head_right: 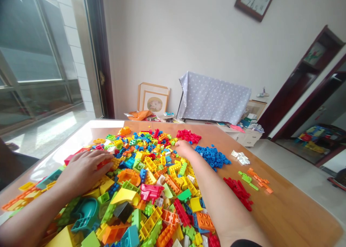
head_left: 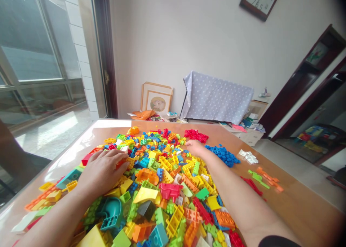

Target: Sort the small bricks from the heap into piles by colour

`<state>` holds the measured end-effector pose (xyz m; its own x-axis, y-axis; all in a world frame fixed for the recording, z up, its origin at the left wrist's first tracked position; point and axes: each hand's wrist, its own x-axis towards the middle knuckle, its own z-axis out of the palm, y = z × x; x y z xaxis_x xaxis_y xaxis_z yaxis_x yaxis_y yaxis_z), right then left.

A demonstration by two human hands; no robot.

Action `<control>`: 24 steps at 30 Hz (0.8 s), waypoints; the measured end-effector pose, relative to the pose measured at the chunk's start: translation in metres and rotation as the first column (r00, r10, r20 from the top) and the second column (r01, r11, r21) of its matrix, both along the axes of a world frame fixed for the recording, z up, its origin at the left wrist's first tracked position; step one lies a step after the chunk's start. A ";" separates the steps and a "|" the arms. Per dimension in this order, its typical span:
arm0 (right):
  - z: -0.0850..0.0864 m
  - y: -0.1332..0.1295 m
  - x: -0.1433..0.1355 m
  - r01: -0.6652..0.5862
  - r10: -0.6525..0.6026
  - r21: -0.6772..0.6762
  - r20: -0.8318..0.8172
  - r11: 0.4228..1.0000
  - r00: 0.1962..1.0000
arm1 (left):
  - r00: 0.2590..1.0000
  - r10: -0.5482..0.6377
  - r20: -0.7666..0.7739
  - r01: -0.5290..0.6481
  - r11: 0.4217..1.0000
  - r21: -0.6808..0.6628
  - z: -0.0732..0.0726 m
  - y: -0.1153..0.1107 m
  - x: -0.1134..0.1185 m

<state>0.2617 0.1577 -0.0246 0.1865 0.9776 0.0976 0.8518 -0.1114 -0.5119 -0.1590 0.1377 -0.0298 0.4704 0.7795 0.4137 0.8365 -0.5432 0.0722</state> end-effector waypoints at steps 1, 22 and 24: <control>-0.005 0.001 0.001 -0.001 0.001 -0.020 0.028 1.000 1.000 | 1.000 0.000 -0.001 0.000 1.000 0.001 0.000 0.000 0.000; -0.003 0.006 -0.033 -0.220 0.247 -0.138 0.223 0.966 0.943 | 0.999 0.019 -0.027 -0.019 1.000 0.001 0.002 -0.001 0.001; -0.004 0.006 -0.029 -0.186 0.216 -0.149 0.223 0.971 0.950 | 1.000 0.018 -0.022 -0.018 1.000 -0.001 0.001 -0.001 0.001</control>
